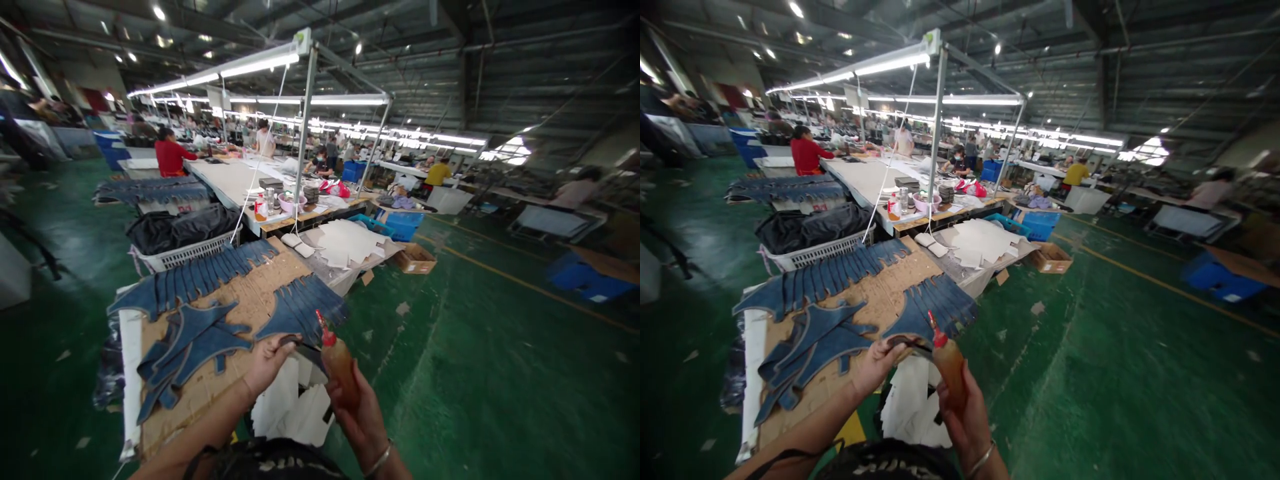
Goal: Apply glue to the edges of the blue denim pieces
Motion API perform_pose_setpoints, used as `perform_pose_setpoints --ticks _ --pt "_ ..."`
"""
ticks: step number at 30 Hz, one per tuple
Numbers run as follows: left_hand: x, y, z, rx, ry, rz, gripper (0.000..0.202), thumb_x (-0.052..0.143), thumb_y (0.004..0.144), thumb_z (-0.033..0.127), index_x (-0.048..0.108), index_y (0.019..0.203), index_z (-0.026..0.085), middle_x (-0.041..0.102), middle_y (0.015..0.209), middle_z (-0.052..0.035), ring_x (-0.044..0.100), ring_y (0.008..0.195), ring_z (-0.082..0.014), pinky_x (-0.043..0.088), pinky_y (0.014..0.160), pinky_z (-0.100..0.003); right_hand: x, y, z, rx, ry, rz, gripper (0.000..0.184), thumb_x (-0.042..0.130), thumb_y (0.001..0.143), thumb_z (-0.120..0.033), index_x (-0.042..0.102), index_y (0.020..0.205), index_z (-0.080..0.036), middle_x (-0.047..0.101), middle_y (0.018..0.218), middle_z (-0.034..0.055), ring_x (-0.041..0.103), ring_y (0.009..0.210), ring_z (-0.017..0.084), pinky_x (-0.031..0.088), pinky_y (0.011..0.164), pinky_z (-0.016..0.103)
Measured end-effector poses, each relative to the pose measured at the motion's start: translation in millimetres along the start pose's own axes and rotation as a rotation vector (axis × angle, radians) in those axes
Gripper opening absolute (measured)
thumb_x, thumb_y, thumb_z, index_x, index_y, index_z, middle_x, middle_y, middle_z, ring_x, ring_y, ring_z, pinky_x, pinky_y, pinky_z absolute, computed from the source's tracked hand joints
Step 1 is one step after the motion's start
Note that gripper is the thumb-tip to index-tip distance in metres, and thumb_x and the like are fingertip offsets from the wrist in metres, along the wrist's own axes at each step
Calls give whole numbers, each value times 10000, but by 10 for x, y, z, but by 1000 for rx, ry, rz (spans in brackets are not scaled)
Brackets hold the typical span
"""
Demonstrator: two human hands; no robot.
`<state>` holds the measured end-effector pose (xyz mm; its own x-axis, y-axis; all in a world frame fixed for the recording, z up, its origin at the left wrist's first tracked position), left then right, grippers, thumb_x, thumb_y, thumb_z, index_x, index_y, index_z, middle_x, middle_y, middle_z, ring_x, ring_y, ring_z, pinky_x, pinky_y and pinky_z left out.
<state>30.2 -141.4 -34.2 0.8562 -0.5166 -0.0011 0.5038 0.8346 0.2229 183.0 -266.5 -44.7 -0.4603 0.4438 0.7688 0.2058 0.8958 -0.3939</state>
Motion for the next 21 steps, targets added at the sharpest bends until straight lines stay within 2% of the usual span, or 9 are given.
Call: perform_pose_setpoints --ticks 3,5,7,10,14,18,21 --pt "1 42 19 -192 -217 -1 436 652 753 562 695 746 128 695 695 -62 635 652 -191 523 690 -312 -71 -151 -68 -118 -119 149 354 766 702 -403 678 978 -200 744 844 33 649 604 113 512 471 176" --pt "18 6 48 -316 -338 -64 421 681 739 537 675 734 117 680 661 -57 606 567 -161 494 593 -269 -108 -248 -162 -264 -252 176 382 787 673 -399 660 986 -220 741 905 25 676 742 150 544 581 208" --pt "32 -61 94 -401 -403 -95 393 690 746 503 656 705 114 668 631 -53 591 539 -144 462 558 -242 -155 -333 -261 -389 -391 206 386 802 646 -397 653 960 -228 732 910 20 673 796 177 551 654 246" --pt "55 -148 197 -417 -436 -95 362 685 765 469 631 683 120 659 606 -40 580 551 -128 449 587 -228 -188 -445 -402 -573 -634 244 375 784 647 -406 664 959 -238 714 941 34 656 798 202 540 679 292" --pt "94 -195 347 -397 -464 -79 359 681 764 473 603 688 131 639 574 -21 560 531 -115 446 598 -229 -64 -563 -517 -814 -994 194 259 719 701 -372 704 922 -238 687 985 66 627 904 247 517 794 364" --pt "96 -216 407 -400 -428 -67 380 694 731 510 568 720 151 609 519 2 533 469 -111 429 533 -227 55 -594 -533 -956 -1104 98 200 719 703 -310 714 895 -257 686 956 77 623 921 265 515 800 400" --pt "78 -241 381 -422 -415 -74 390 704 716 517 531 732 167 577 489 27 519 441 -108 416 500 -221 49 -572 -534 -1020 -1145 65 219 730 698 -264 711 917 -269 682 953 78 619 922 265 514 787 402"
Point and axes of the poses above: each hand's wrist, its own y-axis towards the middle knuckle, its own x-axis out of the palm, z = x × y, the point moved 3 cm from there along y, towards the middle knuckle
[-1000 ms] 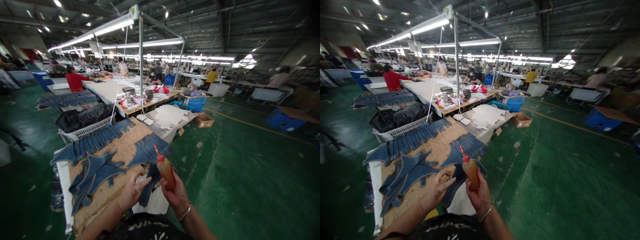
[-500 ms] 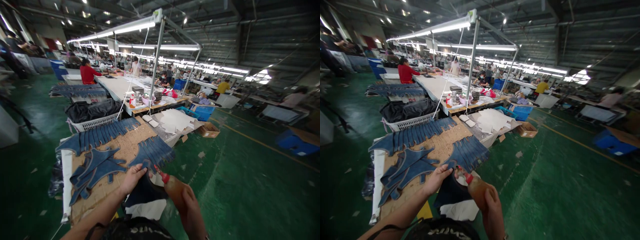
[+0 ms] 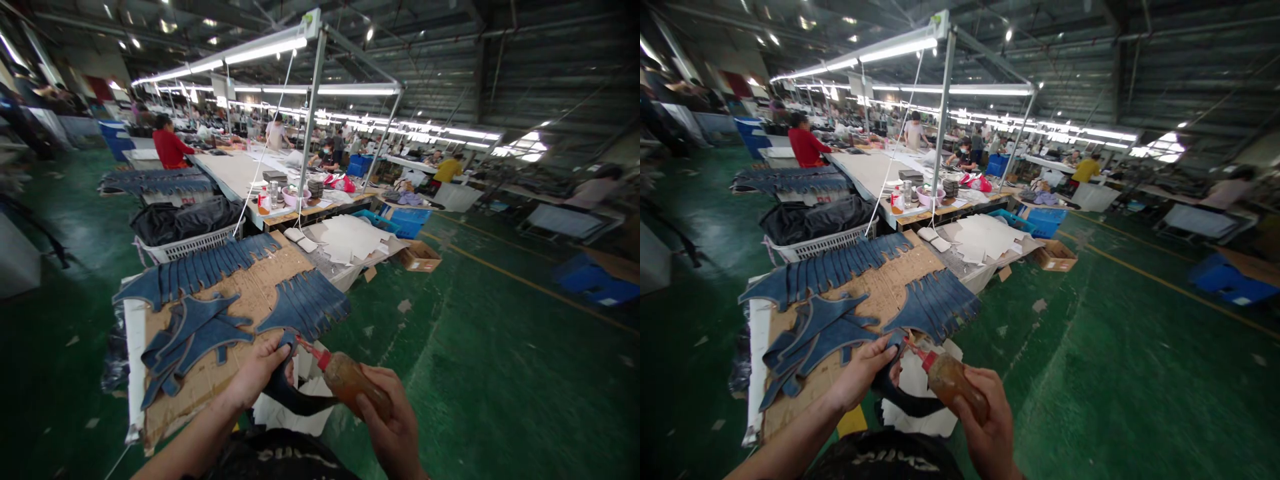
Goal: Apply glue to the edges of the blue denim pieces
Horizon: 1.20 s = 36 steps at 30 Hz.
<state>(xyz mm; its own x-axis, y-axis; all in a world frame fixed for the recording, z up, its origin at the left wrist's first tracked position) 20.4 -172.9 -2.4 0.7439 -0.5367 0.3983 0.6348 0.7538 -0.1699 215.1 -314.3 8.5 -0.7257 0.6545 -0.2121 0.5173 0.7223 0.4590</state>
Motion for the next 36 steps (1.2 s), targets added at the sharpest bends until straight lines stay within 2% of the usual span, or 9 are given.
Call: perform_pose_setpoints --ticks 4,9,14,19,23,26,29,32,36 --pt "-17 -21 -8 7 8 21 417 707 709 533 515 702 163 544 468 35 484 426 -89 391 488 -211 -41 -1 30 -39 -3 51 226 718 712 -244 707 936 -267 678 971 83 612 932 268 512 785 408" --pt "37 -38 8 0 -10 1 396 720 707 509 564 770 150 513 461 53 438 419 -75 377 484 -206 -8 13 -31 -113 3 -34 253 735 704 -241 709 953 -281 679 951 74 638 884 258 529 743 390" --pt "60 -21 -14 -1 16 -16 383 703 732 499 550 710 149 516 453 46 429 415 -65 363 489 -201 -22 24 -17 -53 3 45 241 741 694 -233 710 931 -268 677 954 81 635 900 266 530 755 399" --pt "101 -8 2 14 70 -33 371 698 741 487 604 792 132 523 439 47 429 406 -65 359 499 -204 -6 36 -24 -72 13 -28 243 753 688 -242 721 928 -260 689 949 87 650 886 265 543 757 395" --pt "117 2 5 -33 97 -39 420 716 697 532 572 709 138 524 435 43 409 397 -61 338 473 -195 -30 55 -39 -165 -77 35 228 717 731 -242 686 956 -238 680 947 83 655 873 245 564 725 370" --pt "122 10 23 -23 141 -53 435 705 699 552 579 739 137 522 440 49 404 400 -62 342 477 -194 -2 53 -60 -257 -92 -36 233 683 763 -243 659 995 -240 670 960 77 659 877 228 576 713 347" --pt "128 3 62 36 265 -93 434 639 761 557 558 671 140 531 463 34 439 437 -71 378 514 -200 3 71 -34 -236 -116 -28 220 677 765 -255 663 983 -235 674 951 75 659 870 226 573 723 343" --pt "116 -29 125 157 490 -116 443 526 865 488 514 576 152 546 485 14 481 470 -85 415 533 -203 -100 114 93 -32 -102 87 200 659 773 -313 676 950 -222 684 936 73 655 863 234 559 746 352" --pt "82 -117 302 588 953 -43 231 446 916 247 653 858 164 671 660 -15 611 583 -121 487 563 -204 -267 148 295 222 72 44 276 667 744 -424 682 940 -230 695 916 51 655 818 224 542 717 314"
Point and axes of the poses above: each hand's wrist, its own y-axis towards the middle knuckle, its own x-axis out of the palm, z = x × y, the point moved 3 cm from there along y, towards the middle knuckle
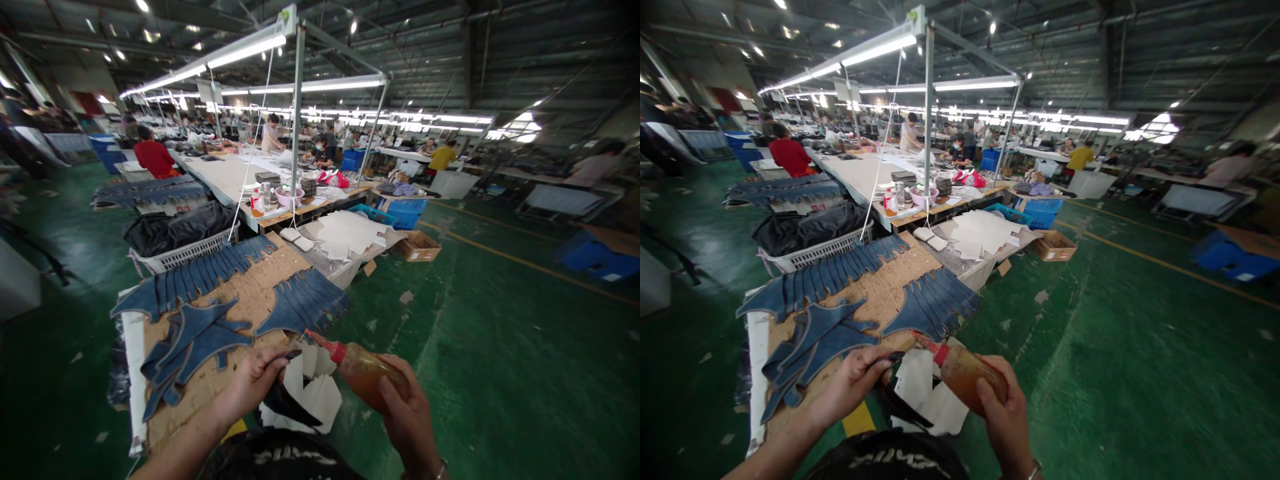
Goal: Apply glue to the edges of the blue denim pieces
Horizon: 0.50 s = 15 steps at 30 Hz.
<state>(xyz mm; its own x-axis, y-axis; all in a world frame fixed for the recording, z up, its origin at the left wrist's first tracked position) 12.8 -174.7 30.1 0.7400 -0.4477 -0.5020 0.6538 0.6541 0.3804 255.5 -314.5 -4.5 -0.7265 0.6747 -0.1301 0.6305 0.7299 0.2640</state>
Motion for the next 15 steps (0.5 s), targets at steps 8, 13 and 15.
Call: perform_pose_setpoints --ticks 8,13,15 --pt "-179 39 157 550 553 140 329 424 860 16 551 1118 176 704 747 -12 666 671 -119 529 908 -377 36 22 -1 61 141 -169 283 694 719 -454 686 910 -246 663 942 45 615 886 229 507 769 301" --pt "-157 28 155 567 602 119 335 422 869 21 546 1136 181 702 775 -11 663 678 -113 506 954 -411 66 -23 35 93 166 -269 289 690 719 -471 690 898 -244 657 896 38 616 830 216 502 727 287" --pt "-150 11 139 563 603 116 348 407 864 15 551 1135 178 691 761 -5 658 660 -109 500 967 -418 81 -67 45 102 197 -338 311 686 711 -494 693 888 -238 654 868 41 615 796 216 502 692 288"
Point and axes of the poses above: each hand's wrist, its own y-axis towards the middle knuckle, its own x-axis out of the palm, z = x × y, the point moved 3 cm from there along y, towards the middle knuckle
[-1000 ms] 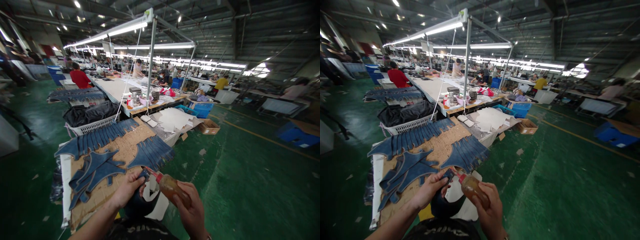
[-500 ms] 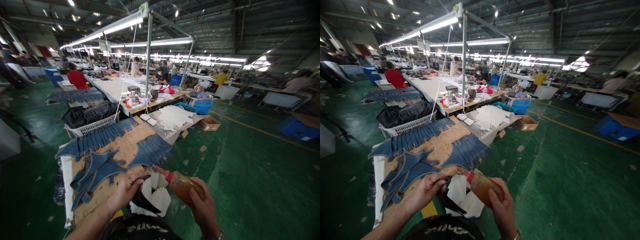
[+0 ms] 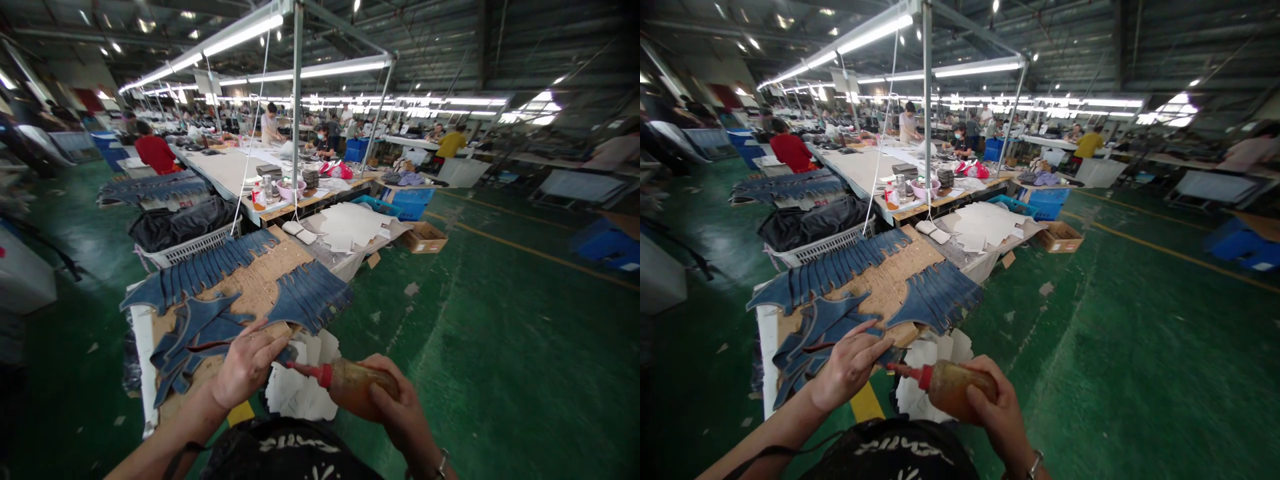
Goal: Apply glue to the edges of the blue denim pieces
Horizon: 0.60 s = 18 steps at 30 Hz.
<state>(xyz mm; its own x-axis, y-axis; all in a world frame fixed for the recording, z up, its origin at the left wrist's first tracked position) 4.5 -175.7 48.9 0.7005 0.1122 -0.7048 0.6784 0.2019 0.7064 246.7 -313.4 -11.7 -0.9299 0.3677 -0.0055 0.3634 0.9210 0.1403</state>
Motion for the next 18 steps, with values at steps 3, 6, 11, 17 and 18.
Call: perform_pose_setpoints --ticks 3,6,11,17,18 --pt "9 -29 1 3 2 -7 338 399 861 17 562 1117 166 686 759 -11 663 669 -113 492 983 -424 56 -45 14 13 61 -63 353 688 688 -532 694 874 -231 651 845 46 613 772 218 497 665 290" --pt "1 -41 16 22 30 6 322 407 859 11 562 1106 148 692 768 -26 666 678 -117 490 983 -432 66 -41 30 10 106 -7 374 699 669 -548 691 863 -229 660 847 54 617 782 228 504 681 305" --pt "0 -55 67 21 53 16 313 419 878 34 538 1138 160 702 806 -36 670 701 -121 489 980 -452 -53 10 187 139 80 138 355 743 661 -472 681 898 -215 681 857 55 622 758 217 507 692 308" --pt "93 -65 150 14 71 -6 308 423 877 35 543 1138 147 690 791 -36 674 718 -130 443 1024 -500 -88 -25 272 211 251 171 369 773 628 -449 674 892 -211 689 818 47 614 730 206 503 643 290" --pt "110 -60 165 11 76 -9 303 426 877 37 547 1131 146 688 785 -35 674 722 -131 441 1027 -498 -73 -44 257 224 259 146 363 772 629 -451 676 882 -208 687 799 43 610 714 201 499 634 285"
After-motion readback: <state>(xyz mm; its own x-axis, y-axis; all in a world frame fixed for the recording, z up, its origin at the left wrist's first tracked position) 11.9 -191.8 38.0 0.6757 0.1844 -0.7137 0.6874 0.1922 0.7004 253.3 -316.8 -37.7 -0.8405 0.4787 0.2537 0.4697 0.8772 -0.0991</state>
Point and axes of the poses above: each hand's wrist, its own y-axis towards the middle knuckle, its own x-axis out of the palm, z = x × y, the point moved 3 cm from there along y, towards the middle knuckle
